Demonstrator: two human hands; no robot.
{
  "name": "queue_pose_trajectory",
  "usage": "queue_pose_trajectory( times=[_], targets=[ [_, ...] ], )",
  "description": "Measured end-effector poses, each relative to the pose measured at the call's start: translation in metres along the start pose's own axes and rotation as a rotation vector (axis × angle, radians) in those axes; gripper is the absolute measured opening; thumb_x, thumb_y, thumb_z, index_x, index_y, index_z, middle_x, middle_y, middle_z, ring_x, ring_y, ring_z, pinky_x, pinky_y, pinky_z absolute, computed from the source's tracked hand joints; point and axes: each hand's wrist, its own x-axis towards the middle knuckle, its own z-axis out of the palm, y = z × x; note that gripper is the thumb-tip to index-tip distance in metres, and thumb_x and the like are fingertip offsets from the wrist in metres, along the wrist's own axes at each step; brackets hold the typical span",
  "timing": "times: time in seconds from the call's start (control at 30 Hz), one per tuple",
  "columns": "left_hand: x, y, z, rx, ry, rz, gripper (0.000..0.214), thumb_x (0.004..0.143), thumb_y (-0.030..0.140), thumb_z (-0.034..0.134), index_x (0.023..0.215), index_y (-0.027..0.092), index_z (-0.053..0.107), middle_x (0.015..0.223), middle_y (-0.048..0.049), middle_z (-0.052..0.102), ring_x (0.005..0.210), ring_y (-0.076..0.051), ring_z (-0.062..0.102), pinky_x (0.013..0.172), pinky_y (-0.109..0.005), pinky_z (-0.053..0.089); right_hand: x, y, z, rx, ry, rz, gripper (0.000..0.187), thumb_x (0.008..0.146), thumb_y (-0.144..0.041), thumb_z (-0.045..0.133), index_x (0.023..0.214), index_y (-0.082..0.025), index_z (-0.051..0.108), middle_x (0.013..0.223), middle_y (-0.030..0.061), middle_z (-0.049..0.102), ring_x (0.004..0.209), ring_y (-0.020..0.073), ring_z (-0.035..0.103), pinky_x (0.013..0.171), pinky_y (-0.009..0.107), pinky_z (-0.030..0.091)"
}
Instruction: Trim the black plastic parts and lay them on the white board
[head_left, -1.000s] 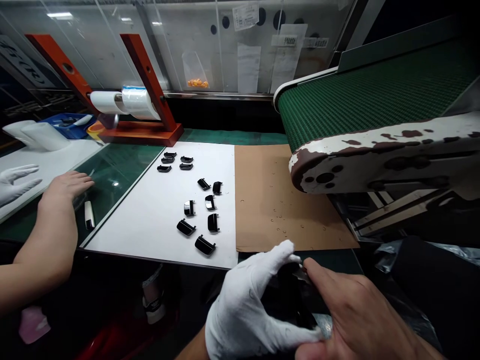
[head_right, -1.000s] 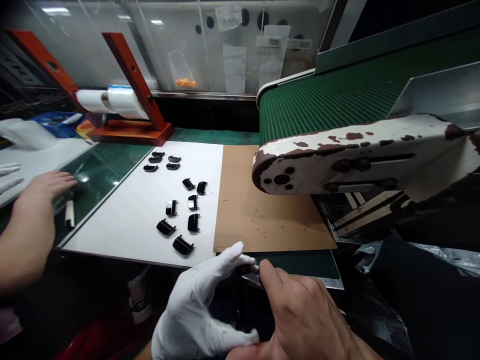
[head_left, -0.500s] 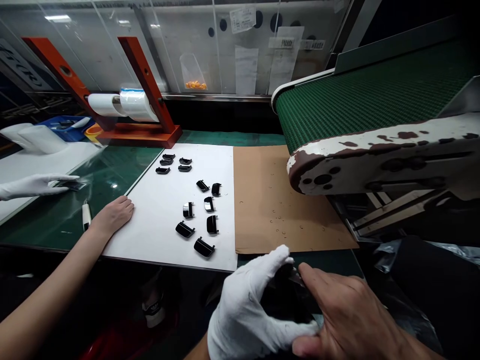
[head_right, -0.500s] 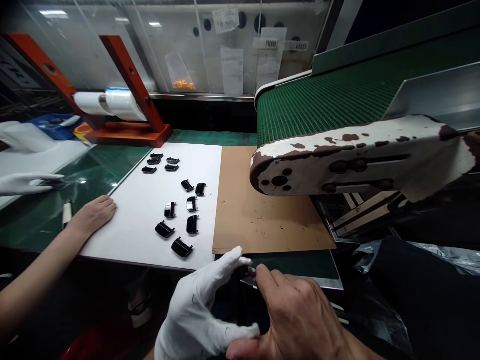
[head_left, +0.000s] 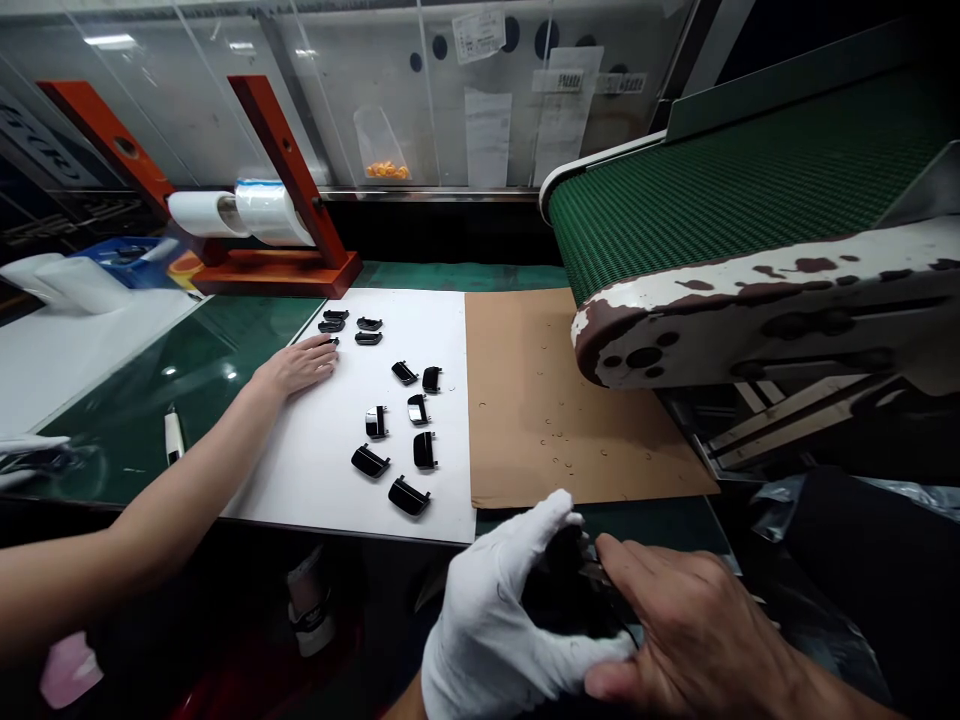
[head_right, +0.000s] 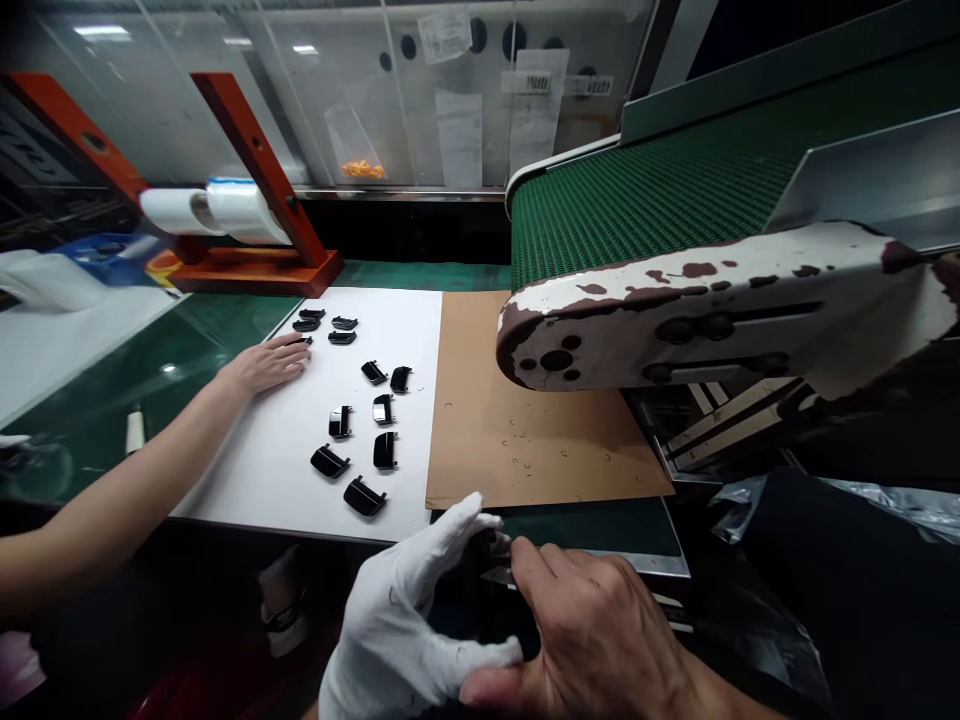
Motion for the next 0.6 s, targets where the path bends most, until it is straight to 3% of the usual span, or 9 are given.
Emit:
queue_pose_trajectory(
  times=[0.37,0.47,0.53,0.6],
  targets=[
    [0.0046,0.0018,-0.0008,-0.119,0.017,-0.005,0.027,0.094,0.033,0.053,0.118,0.02,0.057,0.12,-0.0095,0.059,0.098,-0.021,0.062,0.083,-0.041,0.055,-0.001,0.0012,0.0019,-0.028,0.052,-0.037,0.077,0.089,-0.069,0.011,0.062,-0.015,0.059,0.044,0.0009,0.052,0.036,0.0145,0.051,0.039,0.03,0.032],
    [0.0054,0.0011,0.0012,-0.191,0.014,0.009,0.055,0.082,0.039,0.069,0.13,0.021,0.049,0.118,-0.0104,0.063,0.096,-0.023,0.066,0.085,-0.039,0.057,-0.0003,0.0003,0.0012,0.009,0.021,-0.051,0.069,0.092,-0.064,0.015,0.058,-0.019,0.054,0.045,0.0,0.051,0.036,0.0134,0.049,0.039,0.03,0.031],
    [0.0061,0.0017,0.003,-0.305,0.011,0.002,0.08,0.067,0.035,0.082,0.136,0.021,0.044,0.113,-0.0083,0.067,0.094,-0.023,0.068,0.087,-0.033,0.058,0.0014,-0.0013,-0.0002,0.1,-0.008,-0.045,0.065,0.092,-0.064,0.018,0.059,-0.02,0.051,0.047,-0.0002,0.052,0.038,0.0126,0.049,0.04,0.028,0.033],
    [0.0071,0.0029,0.0046,-0.448,0.023,-0.022,0.09,0.059,0.031,0.087,0.136,0.022,0.044,0.109,-0.0057,0.069,0.093,-0.022,0.07,0.087,-0.029,0.058,0.0022,-0.0027,-0.0015,0.218,0.011,-0.013,0.062,0.09,-0.068,0.02,0.062,-0.02,0.049,0.048,-0.0013,0.05,0.039,0.0117,0.048,0.041,0.025,0.034]
  ],
)
